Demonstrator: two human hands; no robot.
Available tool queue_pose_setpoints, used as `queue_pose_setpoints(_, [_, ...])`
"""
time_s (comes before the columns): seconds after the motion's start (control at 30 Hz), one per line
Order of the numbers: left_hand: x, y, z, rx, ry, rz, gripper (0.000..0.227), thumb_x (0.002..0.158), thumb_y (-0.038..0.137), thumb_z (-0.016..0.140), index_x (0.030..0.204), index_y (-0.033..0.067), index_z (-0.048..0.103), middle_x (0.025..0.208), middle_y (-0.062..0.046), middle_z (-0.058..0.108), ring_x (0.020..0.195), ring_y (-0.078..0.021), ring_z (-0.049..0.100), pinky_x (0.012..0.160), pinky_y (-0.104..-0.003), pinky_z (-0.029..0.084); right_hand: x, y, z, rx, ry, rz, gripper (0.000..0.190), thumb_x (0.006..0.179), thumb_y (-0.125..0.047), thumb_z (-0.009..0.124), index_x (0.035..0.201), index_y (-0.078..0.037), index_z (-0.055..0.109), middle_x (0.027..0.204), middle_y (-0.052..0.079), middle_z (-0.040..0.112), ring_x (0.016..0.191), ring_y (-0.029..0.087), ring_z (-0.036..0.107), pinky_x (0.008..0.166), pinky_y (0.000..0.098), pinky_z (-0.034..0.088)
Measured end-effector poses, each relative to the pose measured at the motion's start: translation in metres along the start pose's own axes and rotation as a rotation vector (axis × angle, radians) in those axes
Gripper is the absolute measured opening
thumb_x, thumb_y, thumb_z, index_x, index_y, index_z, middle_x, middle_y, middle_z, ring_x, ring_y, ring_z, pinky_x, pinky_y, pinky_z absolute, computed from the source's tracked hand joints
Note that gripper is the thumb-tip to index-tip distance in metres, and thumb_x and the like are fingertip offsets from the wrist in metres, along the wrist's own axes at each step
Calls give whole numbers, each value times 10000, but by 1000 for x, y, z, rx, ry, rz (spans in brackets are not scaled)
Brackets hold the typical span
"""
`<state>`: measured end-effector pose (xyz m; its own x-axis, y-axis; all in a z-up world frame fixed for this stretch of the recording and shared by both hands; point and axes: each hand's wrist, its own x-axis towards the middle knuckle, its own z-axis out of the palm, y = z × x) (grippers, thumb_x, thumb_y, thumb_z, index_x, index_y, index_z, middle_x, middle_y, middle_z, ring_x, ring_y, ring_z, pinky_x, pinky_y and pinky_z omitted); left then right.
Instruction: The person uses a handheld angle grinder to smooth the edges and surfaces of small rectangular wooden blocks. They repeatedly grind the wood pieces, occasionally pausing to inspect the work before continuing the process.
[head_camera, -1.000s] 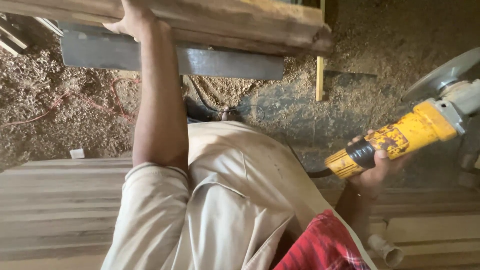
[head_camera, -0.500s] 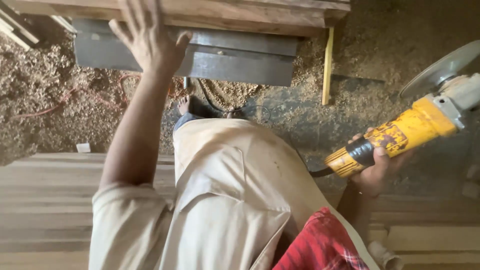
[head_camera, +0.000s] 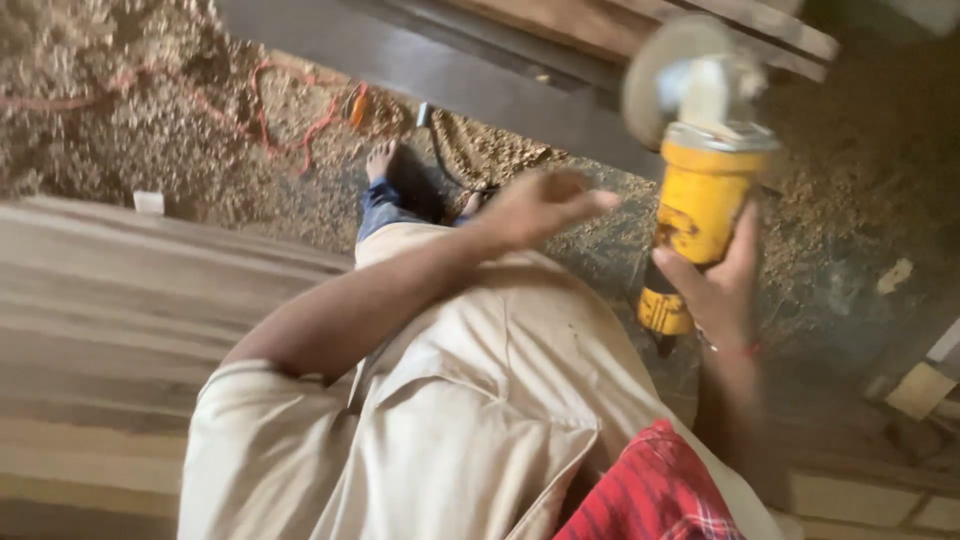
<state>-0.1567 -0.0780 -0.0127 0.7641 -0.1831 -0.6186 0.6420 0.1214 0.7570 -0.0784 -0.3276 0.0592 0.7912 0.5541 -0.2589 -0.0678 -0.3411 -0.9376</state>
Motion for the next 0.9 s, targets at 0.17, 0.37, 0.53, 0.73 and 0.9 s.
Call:
queue_pose_setpoints(0.17, [-3, 10, 5, -663, 33, 147, 745, 847, 447, 755, 1404, 16, 511, 1263, -185, 705, 1106, -261, 709, 952, -409, 590, 58, -35, 79, -235, -253, -68, 1012, 844, -78, 813, 1652, -2, 209, 1456, 176, 551, 1338, 278, 608, 1090, 412, 568])
queue_pose_setpoints(0.37, [-31, 6, -48, -992, 367, 382, 505, 934, 232, 771, 1323, -5, 552, 1170, -130, 695, 1061, -219, 686, 928, -365, 581, 95, -64, 163, -280, -360, -90, 1067, 870, -63, 814, 1690, -6, 134, 1581, 202, 481, 1472, 315, 532, 1202, 423, 491])
queue_pose_setpoints(0.53, [-50, 1, -96, -994, 479, 475, 527, 945, 198, 770, 1342, -4, 487, 1193, -137, 655, 1072, -215, 670, 937, -364, 584, 117, -80, 216, -312, -383, -163, 983, 909, -47, 816, 1647, -24, 167, 1534, 215, 501, 1454, 325, 536, 1244, 429, 485])
queue_pose_setpoints(0.73, [-81, -15, -175, -886, 581, 583, 613, 956, 307, 774, 1384, 4, 456, 1210, -133, 619, 1091, -233, 655, 954, -375, 589, 156, -97, 285, -429, -484, -7, 1043, 859, -134, 825, 1662, -73, 162, 1448, 211, 622, 1325, 322, 667, 1094, 412, 590])
queue_pose_setpoints(0.9, [-124, -27, -257, -872, 652, 541, 626, 964, 349, 763, 1395, 18, 453, 1260, -145, 593, 1141, -243, 641, 990, -391, 577, 191, -103, 359, -435, -539, -212, 1112, 869, -151, 900, 1672, -109, 132, 1482, 223, 601, 1351, 350, 637, 1141, 406, 541])
